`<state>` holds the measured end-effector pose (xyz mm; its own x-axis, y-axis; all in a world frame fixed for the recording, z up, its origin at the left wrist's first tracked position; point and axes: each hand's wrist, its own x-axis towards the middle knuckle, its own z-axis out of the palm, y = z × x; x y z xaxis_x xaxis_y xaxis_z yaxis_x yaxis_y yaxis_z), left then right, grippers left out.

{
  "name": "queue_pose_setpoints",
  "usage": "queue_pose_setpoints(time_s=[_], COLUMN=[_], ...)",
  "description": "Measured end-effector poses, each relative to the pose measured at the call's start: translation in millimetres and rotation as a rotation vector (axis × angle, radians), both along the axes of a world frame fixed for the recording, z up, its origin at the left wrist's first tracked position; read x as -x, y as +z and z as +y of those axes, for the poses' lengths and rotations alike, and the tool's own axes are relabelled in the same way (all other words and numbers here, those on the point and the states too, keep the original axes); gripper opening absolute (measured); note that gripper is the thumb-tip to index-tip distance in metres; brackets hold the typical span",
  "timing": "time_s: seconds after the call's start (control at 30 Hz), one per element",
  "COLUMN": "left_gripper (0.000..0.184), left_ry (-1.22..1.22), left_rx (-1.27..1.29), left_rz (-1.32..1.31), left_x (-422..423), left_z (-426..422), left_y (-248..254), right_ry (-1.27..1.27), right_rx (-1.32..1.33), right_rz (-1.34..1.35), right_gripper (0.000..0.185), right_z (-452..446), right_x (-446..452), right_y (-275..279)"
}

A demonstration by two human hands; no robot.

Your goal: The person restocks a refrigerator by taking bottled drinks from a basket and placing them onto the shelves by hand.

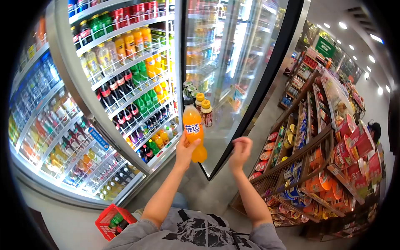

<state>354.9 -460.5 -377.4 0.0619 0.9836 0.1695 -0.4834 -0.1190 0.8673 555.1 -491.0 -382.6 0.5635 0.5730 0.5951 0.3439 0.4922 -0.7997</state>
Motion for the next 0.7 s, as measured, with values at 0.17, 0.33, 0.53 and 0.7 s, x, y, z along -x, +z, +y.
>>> queue_pose_setpoints(time_s=[0.17,0.33,0.53,0.7], left_gripper=[0.06,0.065,0.07,0.071], left_ry=[-0.051,0.093,0.232,0.574], left_rx=[0.065,-0.036,-0.148,-0.207], left_rz=[0.004,0.119,0.277,0.663], left_x=[8.5,71.8,183.9,246.0], left_z=[49.4,112.9,208.0,268.6], left_y=[-8.0,-15.1,16.8,67.3], right_ry=[0.51,0.731,0.909,0.892], right_rx=[0.258,0.409,0.319,0.169], right_rz=[-0.129,-0.204,-0.072,-0.115], right_gripper=[0.028,0.051,0.057,0.058], right_z=[57.6,156.2,266.7,334.5], right_x=[58.0,133.7,240.0,309.4], right_y=[22.9,29.5,35.6,71.1])
